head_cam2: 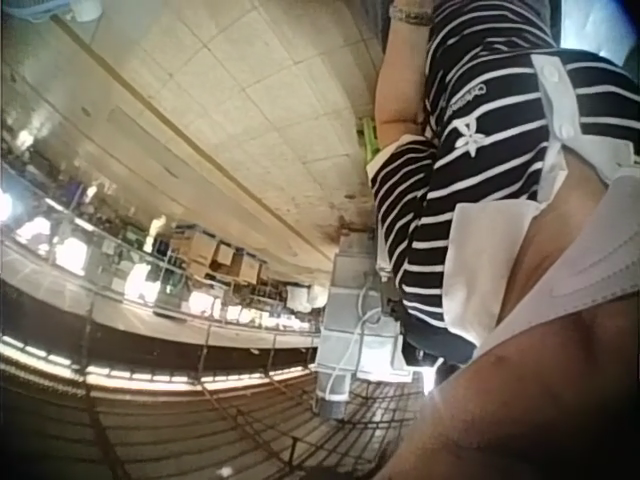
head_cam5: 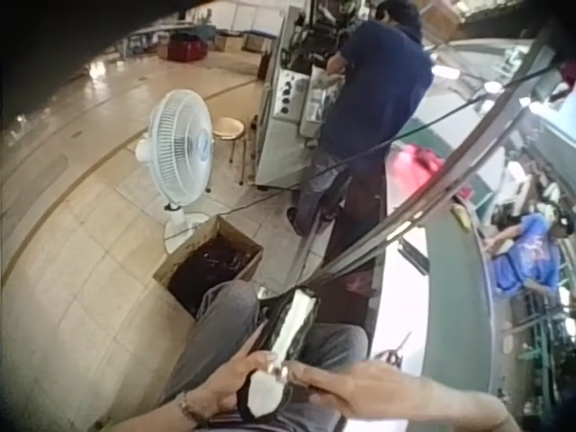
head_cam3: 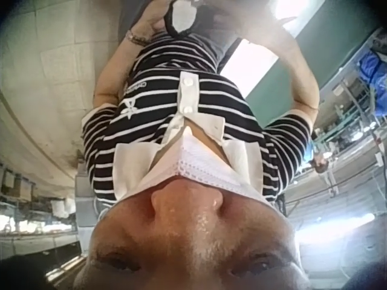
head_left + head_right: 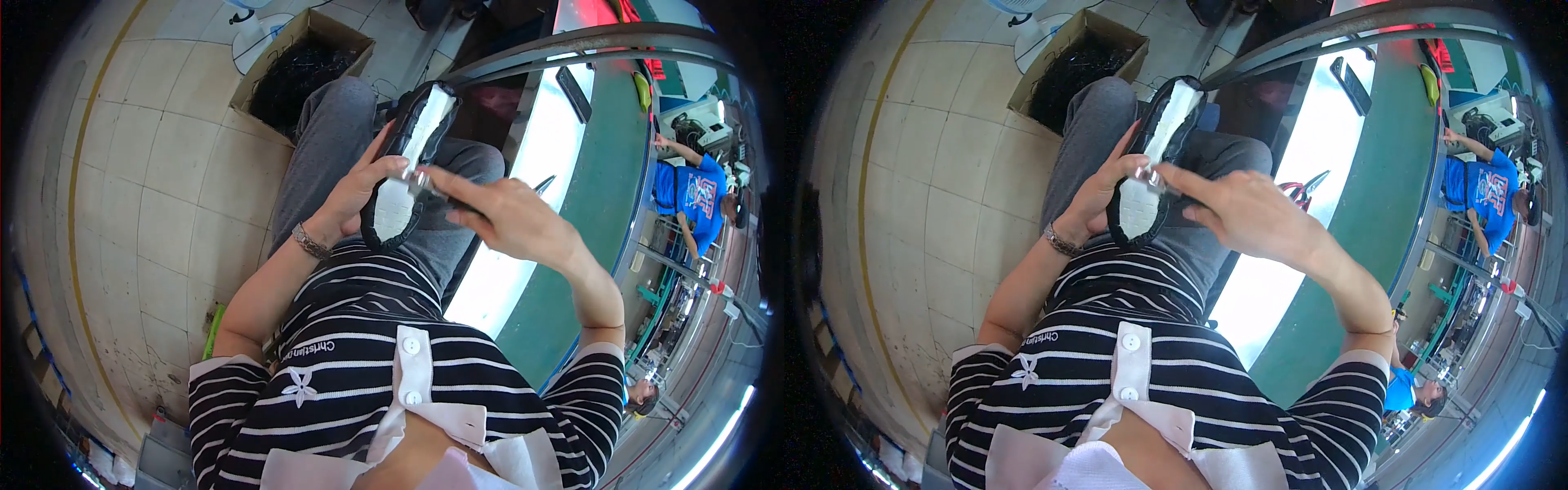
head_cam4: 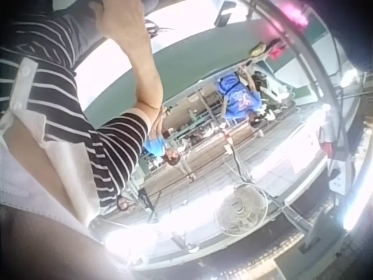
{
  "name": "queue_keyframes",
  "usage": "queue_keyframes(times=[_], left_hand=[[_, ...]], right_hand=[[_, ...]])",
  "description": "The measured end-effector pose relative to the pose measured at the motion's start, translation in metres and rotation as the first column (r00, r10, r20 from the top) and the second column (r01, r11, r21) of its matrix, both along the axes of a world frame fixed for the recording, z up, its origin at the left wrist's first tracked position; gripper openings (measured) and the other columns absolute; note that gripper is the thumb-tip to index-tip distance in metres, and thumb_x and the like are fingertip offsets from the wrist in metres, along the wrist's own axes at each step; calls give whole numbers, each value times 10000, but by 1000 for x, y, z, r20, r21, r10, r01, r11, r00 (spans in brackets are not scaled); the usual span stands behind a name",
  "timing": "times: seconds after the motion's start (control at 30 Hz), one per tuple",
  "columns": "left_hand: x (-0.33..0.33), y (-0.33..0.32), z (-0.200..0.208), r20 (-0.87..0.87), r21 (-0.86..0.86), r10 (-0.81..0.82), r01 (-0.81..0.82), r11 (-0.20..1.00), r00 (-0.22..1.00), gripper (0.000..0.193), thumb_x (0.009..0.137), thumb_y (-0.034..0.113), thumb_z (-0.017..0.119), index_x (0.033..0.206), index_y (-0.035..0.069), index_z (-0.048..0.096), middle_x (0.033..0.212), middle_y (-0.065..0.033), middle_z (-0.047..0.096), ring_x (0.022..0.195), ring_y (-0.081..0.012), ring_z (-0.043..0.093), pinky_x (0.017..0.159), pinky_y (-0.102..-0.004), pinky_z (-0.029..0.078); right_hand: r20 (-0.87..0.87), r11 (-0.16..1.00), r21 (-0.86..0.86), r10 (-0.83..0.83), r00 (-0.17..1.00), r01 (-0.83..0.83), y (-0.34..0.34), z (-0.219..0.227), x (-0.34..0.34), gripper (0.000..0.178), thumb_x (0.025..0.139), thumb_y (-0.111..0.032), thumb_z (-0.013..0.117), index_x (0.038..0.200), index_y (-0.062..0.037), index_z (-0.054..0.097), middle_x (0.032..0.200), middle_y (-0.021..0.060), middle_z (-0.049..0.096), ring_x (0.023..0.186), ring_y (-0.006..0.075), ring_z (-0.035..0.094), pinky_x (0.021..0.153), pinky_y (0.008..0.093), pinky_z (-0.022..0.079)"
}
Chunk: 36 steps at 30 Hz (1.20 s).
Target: Using pliers and specialized tools to shape and last a shoe upper onto a form in a factory setting.
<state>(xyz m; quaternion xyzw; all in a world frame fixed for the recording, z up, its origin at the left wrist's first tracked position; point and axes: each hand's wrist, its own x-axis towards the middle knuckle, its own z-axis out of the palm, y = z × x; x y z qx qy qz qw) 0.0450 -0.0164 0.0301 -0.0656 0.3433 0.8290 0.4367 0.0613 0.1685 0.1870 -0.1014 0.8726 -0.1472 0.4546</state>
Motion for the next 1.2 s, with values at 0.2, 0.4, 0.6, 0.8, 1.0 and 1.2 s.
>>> queue_keyframes(times=[0.2, 0.4, 0.6, 0.8, 1.0, 1.2], left_hand=[[-2, -2, -7, 52, 81, -80, 76, 994, 995, 798, 864, 154, 637, 1523, 178, 187, 1277, -83, 503, 1098, -157, 541, 913, -298, 458], [-1, -5, -4, 65, 14, -76, 75, 997, 995, 860, 833, 131, 672, 1527, 180, 167, 1248, -86, 512, 1049, -156, 559, 882, -303, 473], [-6, -5, -2, 71, 6, -97, 96, 995, 993, 952, 792, 125, 716, 1535, 167, 121, 1284, -105, 491, 1083, -173, 548, 911, -322, 460], [-5, -6, 3, 42, 7, -133, 132, 991, 990, 981, 774, 107, 726, 1537, 204, 117, 1314, -99, 469, 1144, -195, 516, 944, -363, 444], [-7, -11, -1, 37, 11, -155, 155, 988, 987, 973, 781, 93, 710, 1537, 238, 115, 1353, -75, 431, 1200, -210, 468, 989, -364, 406], [-8, -4, -2, 1, 70, -130, 130, 989, 991, 951, 795, 107, 697, 1537, 232, 116, 1376, -73, 413, 1238, -207, 432, 1023, -363, 374]], right_hand=[[-577, 990, 21, 123, 807, -136, 11, -50, -5, 593, 946, -197, 549, 1477, -235, 288, 649, 134, 607, 530, 252, 631, 510, 374, 516], [-664, 978, -98, 74, 744, -184, 6, -45, -1, 622, 963, -203, 522, 1500, -237, 210, 635, 122, 605, 496, 239, 608, 481, 364, 506], [-548, 995, -32, 59, 834, -92, 7, -46, -5, 618, 953, -187, 530, 1491, -207, 228, 620, 128, 604, 495, 253, 607, 470, 360, 511], [-523, 985, -165, -47, 851, -47, 0, -46, 6, 624, 942, -166, 547, 1486, -181, 240, 651, 140, 619, 497, 261, 608, 470, 347, 494], [-616, 992, -38, 72, 785, -120, -1, -37, -4, 605, 948, -177, 536, 1480, -177, 248, 673, 146, 632, 533, 265, 632, 483, 348, 509], [-643, 995, 32, 96, 760, -99, 19, -57, -15, 611, 940, -180, 546, 1477, -181, 253, 706, 149, 648, 560, 278, 650, 493, 360, 520]])
